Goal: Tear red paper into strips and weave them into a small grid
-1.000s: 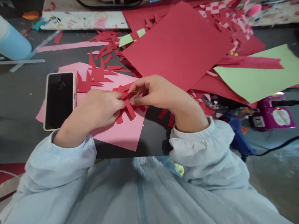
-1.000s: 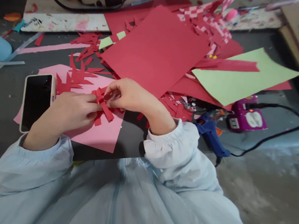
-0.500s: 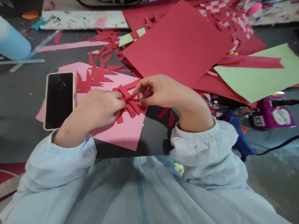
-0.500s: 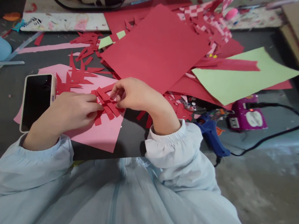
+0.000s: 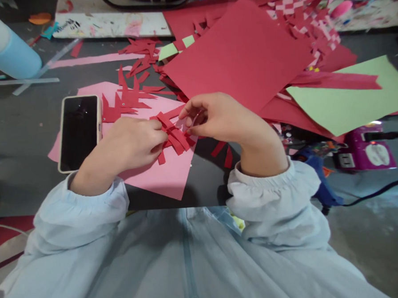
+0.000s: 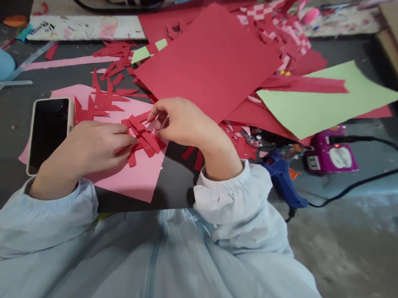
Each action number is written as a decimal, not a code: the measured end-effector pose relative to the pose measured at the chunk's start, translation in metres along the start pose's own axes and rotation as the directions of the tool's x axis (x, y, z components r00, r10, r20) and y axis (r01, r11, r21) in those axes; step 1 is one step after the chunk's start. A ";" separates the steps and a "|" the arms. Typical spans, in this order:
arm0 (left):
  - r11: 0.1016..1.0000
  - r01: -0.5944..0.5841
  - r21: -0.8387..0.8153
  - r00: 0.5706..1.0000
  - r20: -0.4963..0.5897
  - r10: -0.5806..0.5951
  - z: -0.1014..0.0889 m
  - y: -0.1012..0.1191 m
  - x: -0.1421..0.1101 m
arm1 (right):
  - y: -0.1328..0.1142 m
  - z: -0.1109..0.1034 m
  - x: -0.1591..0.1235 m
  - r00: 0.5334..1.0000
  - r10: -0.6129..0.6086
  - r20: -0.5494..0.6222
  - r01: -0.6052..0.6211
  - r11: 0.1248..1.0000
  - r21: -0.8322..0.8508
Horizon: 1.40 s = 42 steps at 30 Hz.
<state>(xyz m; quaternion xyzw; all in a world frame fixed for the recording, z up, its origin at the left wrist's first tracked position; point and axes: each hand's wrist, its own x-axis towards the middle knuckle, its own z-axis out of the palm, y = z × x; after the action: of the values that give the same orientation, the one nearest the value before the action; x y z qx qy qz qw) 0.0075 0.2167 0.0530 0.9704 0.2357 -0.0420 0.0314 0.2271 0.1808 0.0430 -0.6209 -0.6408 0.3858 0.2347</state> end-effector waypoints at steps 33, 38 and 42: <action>0.992 0.116 -0.057 0.982 0.155 -0.106 -0.009 -0.002 0.002 | -0.027 -0.010 -0.012 0.918 0.168 0.360 -0.011 0.917 -0.399; 0.996 0.086 0.015 0.994 0.064 -0.087 -0.011 -0.005 -0.001 | -0.024 -0.009 -0.012 0.927 0.146 0.346 0.004 0.918 -0.397; 0.998 0.055 0.043 0.998 0.028 -0.056 -0.010 -0.007 -0.002 | -0.022 -0.009 -0.012 0.975 0.086 0.207 -0.012 0.943 -0.332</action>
<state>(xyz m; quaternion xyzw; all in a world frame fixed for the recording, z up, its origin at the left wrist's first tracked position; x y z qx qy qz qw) 0.0030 0.2227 0.0630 0.9632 0.2612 -0.0618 0.0131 0.2222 0.1720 0.0675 -0.6209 -0.7023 0.3452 0.0462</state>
